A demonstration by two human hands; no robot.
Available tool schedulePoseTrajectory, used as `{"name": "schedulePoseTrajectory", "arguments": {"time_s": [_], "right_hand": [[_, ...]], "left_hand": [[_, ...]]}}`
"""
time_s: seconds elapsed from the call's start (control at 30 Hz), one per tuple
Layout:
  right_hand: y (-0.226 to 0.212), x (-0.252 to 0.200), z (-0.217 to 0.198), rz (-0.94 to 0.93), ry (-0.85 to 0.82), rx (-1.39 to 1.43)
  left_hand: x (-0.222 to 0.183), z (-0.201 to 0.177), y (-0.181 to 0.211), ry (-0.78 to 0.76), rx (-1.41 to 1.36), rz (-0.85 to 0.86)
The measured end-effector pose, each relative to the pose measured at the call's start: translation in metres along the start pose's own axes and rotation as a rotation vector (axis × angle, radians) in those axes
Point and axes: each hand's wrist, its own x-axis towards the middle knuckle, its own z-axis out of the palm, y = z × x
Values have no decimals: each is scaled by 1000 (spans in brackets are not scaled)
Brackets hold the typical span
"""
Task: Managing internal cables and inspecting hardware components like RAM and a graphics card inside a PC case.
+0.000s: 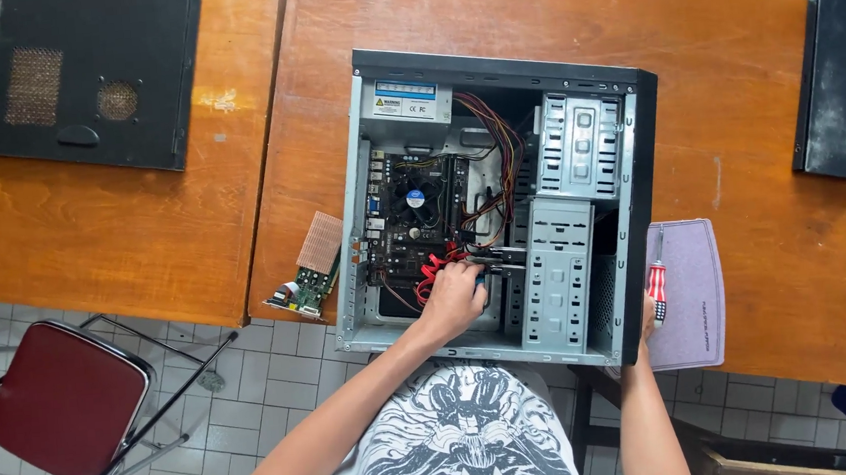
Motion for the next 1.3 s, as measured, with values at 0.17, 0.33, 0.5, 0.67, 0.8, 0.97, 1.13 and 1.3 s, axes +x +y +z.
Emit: {"name": "schedulePoseTrajectory", "arguments": {"time_s": [0.17,0.33,0.5,0.67,0.8,0.97,1.13,1.3], "right_hand": [[-1,0,8,-12,-5,8],[0,-1,10,-19,-8,13],[-14,2,16,-53,-23,21],[-5,3,14,-47,-12,21],[11,-3,8,-19,7,22],[31,-10,1,8,23,23],[49,-13,-4,39,42,34],[52,-6,-5,44,59,49]], "left_hand": [[-4,-11,6,-20,-41,-2],[-4,-4,3,2,-45,-6],[-2,1,-2,0,-56,-7],[-2,-9,-1,15,-87,14],[2,5,-9,38,-173,19],[9,17,-14,30,-145,8],[21,15,-23,-41,-146,-32],[24,7,-19,-173,-61,-114]]}}
